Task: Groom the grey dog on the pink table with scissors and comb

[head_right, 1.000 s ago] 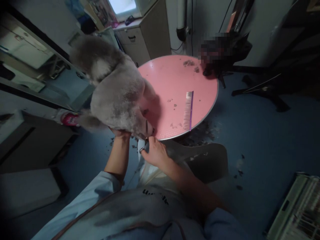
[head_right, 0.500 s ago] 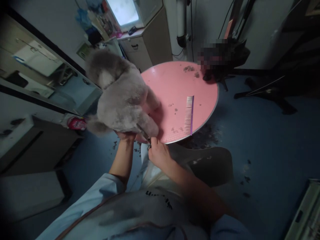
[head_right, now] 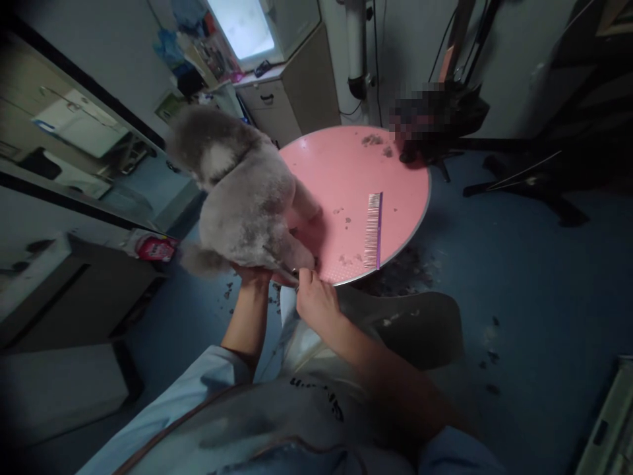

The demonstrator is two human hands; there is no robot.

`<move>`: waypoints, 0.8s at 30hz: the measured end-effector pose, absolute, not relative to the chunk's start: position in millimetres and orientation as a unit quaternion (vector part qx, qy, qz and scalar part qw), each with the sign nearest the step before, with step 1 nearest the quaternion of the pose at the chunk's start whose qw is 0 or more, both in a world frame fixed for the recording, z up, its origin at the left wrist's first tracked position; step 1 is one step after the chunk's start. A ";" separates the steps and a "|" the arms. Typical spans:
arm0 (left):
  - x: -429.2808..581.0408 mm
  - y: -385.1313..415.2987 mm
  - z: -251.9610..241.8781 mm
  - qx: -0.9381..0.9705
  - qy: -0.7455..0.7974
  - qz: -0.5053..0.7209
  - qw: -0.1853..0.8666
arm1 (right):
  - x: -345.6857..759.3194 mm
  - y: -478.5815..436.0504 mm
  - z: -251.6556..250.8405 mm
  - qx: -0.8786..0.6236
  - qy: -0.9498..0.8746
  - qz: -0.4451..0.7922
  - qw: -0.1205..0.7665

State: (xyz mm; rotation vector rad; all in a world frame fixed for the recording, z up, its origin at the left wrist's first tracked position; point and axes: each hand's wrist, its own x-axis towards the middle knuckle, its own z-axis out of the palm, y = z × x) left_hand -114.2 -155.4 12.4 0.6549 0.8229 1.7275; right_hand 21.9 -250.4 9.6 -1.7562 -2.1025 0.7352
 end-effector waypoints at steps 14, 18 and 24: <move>-121.4 -151.0 4.8 0.244 0.316 0.730 0.555 | 20.5 -248.6 18.2 -0.590 -0.745 0.263 0.165; -121.9 -150.8 4.6 0.230 0.321 0.744 0.540 | 22.8 -246.9 19.4 -0.582 -0.742 0.291 0.164; -121.1 -153.3 12.4 0.249 0.333 0.724 0.550 | 25.8 -242.5 18.8 -0.567 -0.744 0.302 0.184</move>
